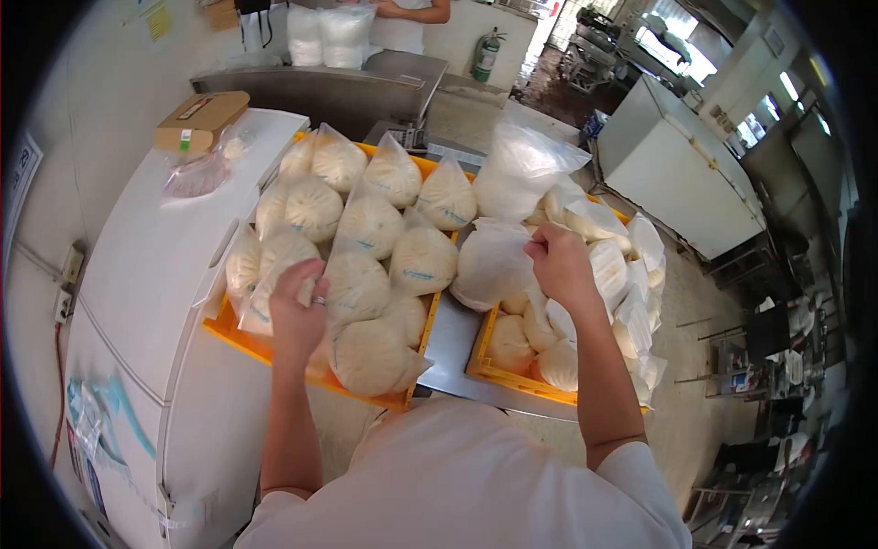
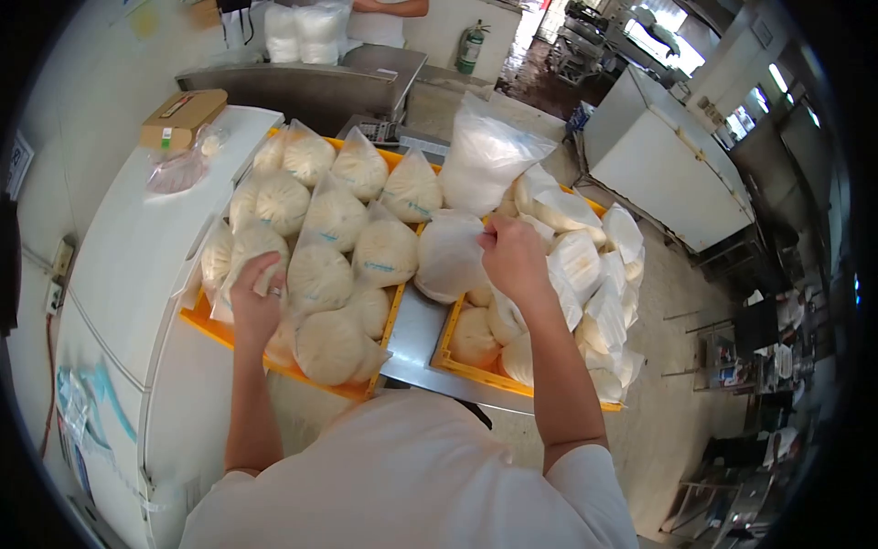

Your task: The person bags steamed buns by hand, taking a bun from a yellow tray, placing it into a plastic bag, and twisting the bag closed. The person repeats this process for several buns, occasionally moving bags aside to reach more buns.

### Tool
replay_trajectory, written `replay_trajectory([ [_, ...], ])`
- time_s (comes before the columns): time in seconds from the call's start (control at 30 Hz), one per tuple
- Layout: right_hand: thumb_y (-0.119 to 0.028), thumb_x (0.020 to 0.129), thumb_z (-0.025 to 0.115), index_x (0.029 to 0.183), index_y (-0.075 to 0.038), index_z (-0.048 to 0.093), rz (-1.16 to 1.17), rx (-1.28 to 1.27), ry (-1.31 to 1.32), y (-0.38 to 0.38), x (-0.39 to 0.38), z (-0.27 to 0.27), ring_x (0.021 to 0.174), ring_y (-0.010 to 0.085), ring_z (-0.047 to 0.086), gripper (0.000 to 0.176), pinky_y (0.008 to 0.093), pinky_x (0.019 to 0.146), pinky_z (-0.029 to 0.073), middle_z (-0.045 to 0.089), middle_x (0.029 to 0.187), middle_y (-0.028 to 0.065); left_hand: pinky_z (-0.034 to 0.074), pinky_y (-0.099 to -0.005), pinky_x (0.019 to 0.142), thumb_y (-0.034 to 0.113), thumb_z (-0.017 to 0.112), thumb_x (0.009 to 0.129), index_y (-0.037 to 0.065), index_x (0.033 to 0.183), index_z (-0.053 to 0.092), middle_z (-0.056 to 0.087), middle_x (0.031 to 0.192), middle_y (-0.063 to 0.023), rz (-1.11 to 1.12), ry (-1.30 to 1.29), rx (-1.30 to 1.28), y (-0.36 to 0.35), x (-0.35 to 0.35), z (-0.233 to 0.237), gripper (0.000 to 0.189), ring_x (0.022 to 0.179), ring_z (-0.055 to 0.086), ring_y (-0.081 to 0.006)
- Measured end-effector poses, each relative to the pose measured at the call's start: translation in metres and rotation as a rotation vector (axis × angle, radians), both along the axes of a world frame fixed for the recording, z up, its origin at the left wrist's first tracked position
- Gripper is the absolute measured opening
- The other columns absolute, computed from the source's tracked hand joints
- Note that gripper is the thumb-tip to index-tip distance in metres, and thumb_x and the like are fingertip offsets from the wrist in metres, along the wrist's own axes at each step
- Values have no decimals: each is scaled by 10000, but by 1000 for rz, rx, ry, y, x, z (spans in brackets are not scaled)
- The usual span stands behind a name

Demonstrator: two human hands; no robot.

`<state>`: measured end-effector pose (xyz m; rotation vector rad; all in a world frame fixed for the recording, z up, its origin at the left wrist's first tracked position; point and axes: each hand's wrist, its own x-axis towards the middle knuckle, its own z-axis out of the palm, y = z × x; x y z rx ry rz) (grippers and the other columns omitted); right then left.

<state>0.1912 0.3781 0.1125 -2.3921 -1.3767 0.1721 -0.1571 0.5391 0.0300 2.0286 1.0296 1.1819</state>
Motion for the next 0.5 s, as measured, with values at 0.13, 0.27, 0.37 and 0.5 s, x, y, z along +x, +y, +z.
replay_trajectory([
  [0.13,-99,933,654,963,0,583,-29,431,319,-13,4,14,726,165,590,126,307,658,472,678,863,95,515,-323,910,-42,682,872,20,1095,692,695,1109,-134,-273,-164,-236,-37,53,4,232,1039,660,-211],
  [0.27,-108,1038,505,978,-29,509,-81,928,796,-14,5,23,791,162,617,99,310,729,520,655,897,77,527,-318,897,59,588,985,37,1182,658,694,1145,-100,-663,-196,-720,-76,111,-6,210,1035,650,-180],
  [0.37,-78,1044,439,1082,-12,499,-186,1125,1094,-34,-2,37,897,223,662,98,388,826,576,648,993,137,529,-342,930,149,530,1026,51,1335,553,658,1243,-98,-865,-237,-1242,-103,160,-21,326,1086,646,-221],
  [0.5,-69,1037,412,1158,13,515,-323,1275,1311,-78,0,42,962,254,668,179,422,837,587,644,1054,160,524,-395,977,263,597,1010,51,1436,459,602,1340,-120,-1025,-519,-1590,-121,219,-15,495,1173,619,-238],
])
